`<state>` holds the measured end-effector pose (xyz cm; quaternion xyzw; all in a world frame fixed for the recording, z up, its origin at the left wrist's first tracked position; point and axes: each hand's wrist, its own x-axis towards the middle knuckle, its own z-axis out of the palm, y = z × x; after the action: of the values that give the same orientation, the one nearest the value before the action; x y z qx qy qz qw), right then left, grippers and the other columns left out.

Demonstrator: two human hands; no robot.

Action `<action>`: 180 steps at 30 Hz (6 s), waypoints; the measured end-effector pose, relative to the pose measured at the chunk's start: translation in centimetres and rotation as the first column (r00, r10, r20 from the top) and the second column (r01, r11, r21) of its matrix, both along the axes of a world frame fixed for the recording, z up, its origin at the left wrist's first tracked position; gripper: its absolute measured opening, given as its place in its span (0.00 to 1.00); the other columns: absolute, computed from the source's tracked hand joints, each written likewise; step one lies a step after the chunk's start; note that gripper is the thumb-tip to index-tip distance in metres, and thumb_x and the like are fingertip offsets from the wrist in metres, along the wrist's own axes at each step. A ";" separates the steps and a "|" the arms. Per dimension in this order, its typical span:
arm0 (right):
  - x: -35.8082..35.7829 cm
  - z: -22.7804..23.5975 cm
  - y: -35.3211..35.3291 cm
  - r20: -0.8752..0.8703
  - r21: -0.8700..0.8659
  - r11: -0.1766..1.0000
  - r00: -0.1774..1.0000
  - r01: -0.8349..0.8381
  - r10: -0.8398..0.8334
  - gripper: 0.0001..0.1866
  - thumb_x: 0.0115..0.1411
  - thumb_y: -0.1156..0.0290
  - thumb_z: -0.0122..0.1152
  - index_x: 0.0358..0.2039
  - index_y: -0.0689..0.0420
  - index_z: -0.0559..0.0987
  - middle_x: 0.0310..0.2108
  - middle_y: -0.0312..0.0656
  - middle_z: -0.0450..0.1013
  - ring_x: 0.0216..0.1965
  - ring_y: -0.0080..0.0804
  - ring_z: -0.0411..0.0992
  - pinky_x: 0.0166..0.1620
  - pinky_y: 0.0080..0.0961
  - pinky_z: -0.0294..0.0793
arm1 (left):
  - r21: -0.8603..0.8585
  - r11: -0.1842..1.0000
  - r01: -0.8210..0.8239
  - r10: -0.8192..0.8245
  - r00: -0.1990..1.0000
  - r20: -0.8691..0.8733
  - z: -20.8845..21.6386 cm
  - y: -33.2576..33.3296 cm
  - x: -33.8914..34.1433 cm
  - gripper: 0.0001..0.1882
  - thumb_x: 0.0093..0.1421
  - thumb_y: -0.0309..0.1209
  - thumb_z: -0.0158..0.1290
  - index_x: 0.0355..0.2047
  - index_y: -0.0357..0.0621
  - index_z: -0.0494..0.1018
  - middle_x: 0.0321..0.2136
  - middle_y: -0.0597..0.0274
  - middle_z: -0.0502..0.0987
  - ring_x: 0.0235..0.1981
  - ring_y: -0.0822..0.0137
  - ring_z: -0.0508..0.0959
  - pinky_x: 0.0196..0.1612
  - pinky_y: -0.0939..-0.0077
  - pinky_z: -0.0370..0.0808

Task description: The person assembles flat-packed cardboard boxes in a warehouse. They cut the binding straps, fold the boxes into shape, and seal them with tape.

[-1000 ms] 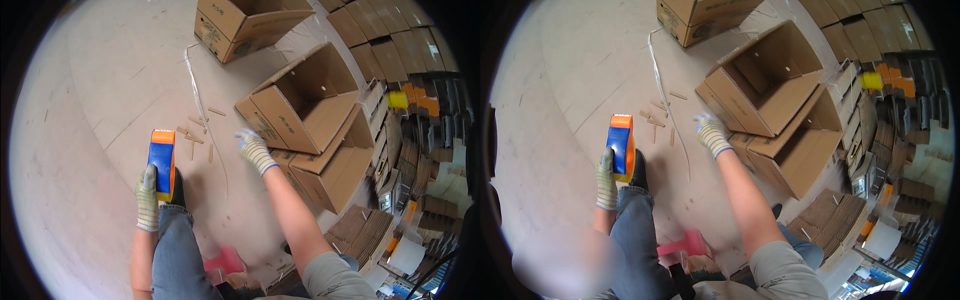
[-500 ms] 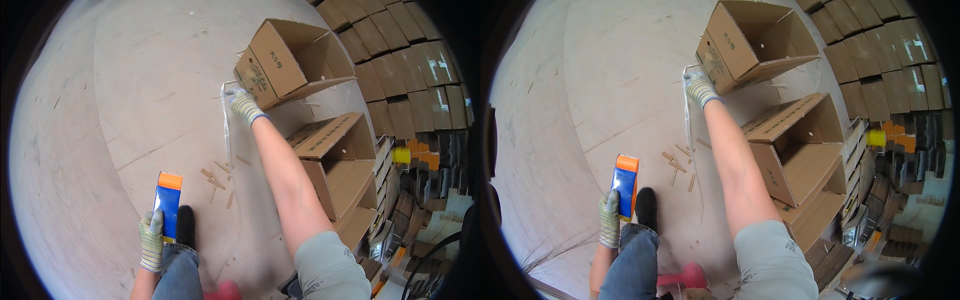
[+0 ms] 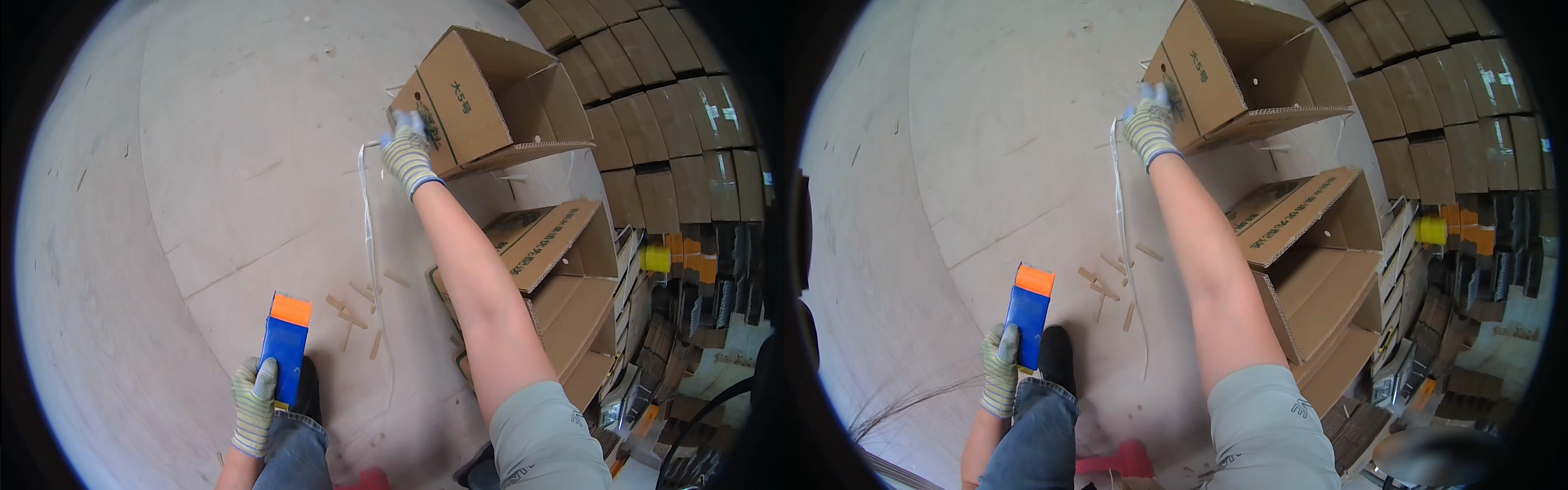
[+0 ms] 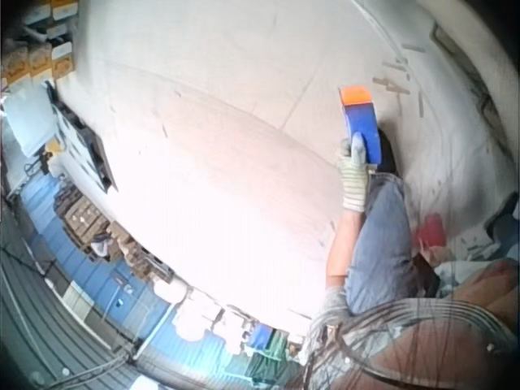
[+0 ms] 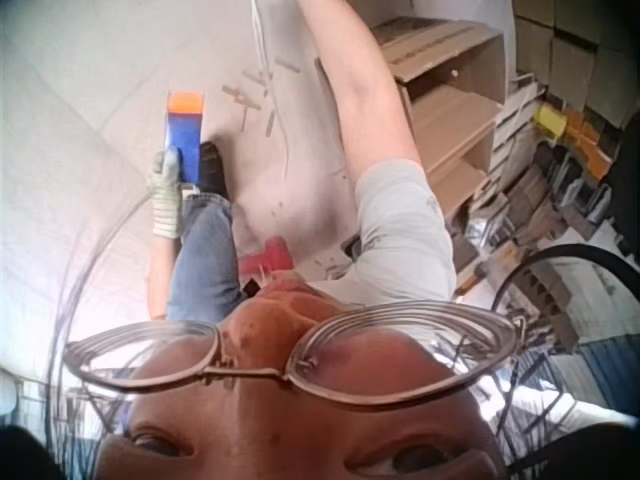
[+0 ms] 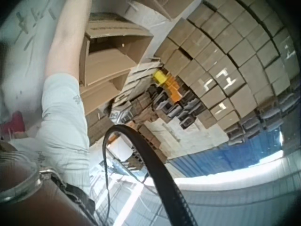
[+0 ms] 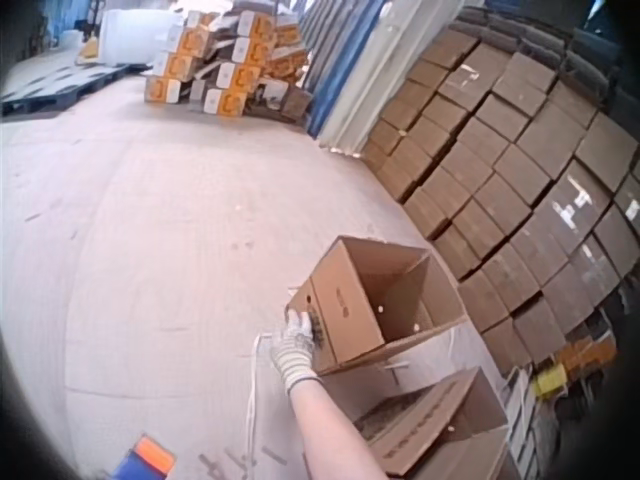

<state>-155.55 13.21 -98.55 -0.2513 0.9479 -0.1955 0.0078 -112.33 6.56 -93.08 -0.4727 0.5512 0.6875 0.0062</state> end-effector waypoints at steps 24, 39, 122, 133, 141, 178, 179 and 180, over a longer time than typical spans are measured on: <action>34.7 41.6 23.5 0.001 -0.179 0.765 0.777 -0.619 0.630 0.21 0.56 0.68 0.49 0.51 0.56 0.70 0.48 0.48 0.68 0.50 0.45 0.68 0.50 0.34 0.68 | 0.005 0.946 -0.323 0.310 0.905 -0.289 8.0 7.5 1.7 0.16 0.60 0.45 0.50 0.26 0.45 0.71 0.19 0.75 0.68 0.21 0.82 0.65 0.24 0.86 0.62; 52.7 52.0 35.6 0.077 -0.237 0.931 0.949 -0.279 0.304 0.14 0.51 0.67 0.55 0.38 0.55 0.74 0.31 0.44 0.73 0.32 0.45 0.72 0.37 0.35 0.73 | 0.589 0.779 0.214 0.121 0.871 -0.477 27.7 25.6 7.4 0.30 0.55 0.51 0.52 0.50 0.41 0.68 0.45 0.59 0.72 0.46 0.65 0.72 0.52 0.69 0.68; 78.2 31.1 73.2 -0.023 -0.534 0.040 0.033 0.845 -0.999 0.20 0.56 0.57 0.55 0.40 0.61 0.72 0.36 0.54 0.72 0.39 0.50 0.71 0.44 0.39 0.69 | -0.257 0.499 0.828 -0.780 0.300 -0.549 31.2 45.0 19.5 0.31 0.63 0.50 0.42 0.60 0.44 0.56 0.55 0.59 0.62 0.55 0.62 0.65 0.58 0.68 0.62; 88.0 24.3 92.8 0.087 -0.251 -0.608 -0.608 0.753 -0.789 0.44 0.54 0.48 0.56 0.63 0.59 0.51 0.65 0.50 0.45 0.66 0.46 0.43 0.63 0.42 0.48 | -0.998 0.034 0.060 -0.979 -0.198 -0.045 27.4 40.9 23.3 0.31 0.65 0.47 0.39 0.61 0.40 0.50 0.57 0.54 0.58 0.58 0.59 0.61 0.59 0.64 0.59; 91.5 25.2 105.7 -0.124 0.049 -0.572 -0.564 0.819 -0.817 0.42 0.52 0.43 0.55 0.61 0.55 0.57 0.63 0.46 0.50 0.65 0.44 0.46 0.64 0.36 0.50 | -0.820 -0.086 0.565 -0.996 -0.058 0.064 37.0 54.9 27.0 0.32 0.65 0.49 0.36 0.56 0.32 0.59 0.53 0.41 0.63 0.51 0.48 0.66 0.55 0.56 0.60; 74.8 16.3 80.2 0.811 -0.540 -0.735 0.018 0.410 -0.585 0.38 0.43 0.58 0.70 0.47 0.65 0.61 0.39 0.57 0.69 0.36 0.47 0.71 0.43 0.36 0.71 | -0.701 0.318 0.639 -0.938 0.106 -0.329 36.8 45.5 24.4 0.28 0.67 0.38 0.34 0.63 0.36 0.45 0.60 0.50 0.55 0.60 0.63 0.57 0.61 0.72 0.52; 74.9 13.2 83.2 0.743 -0.589 -0.645 0.013 0.486 -0.669 0.38 0.44 0.57 0.69 0.49 0.67 0.62 0.41 0.58 0.69 0.38 0.48 0.71 0.44 0.35 0.71 | -0.625 0.287 0.727 -0.930 0.056 -0.362 36.1 48.0 23.8 0.28 0.67 0.36 0.34 0.63 0.37 0.45 0.61 0.51 0.54 0.60 0.63 0.56 0.61 0.73 0.51; 73.5 14.0 82.0 0.744 -0.532 -0.598 -0.005 0.600 -0.668 0.38 0.45 0.56 0.68 0.50 0.66 0.62 0.43 0.57 0.69 0.41 0.48 0.70 0.46 0.34 0.70 | -0.656 0.235 0.717 -0.941 -0.002 -0.339 35.5 48.5 23.0 0.27 0.67 0.35 0.35 0.63 0.37 0.45 0.61 0.52 0.54 0.61 0.63 0.56 0.61 0.73 0.51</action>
<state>-82.04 95.20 -84.59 0.5485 0.4957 -0.6020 -0.3017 -89.33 55.11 -57.58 0.2614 0.7690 0.5664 0.1398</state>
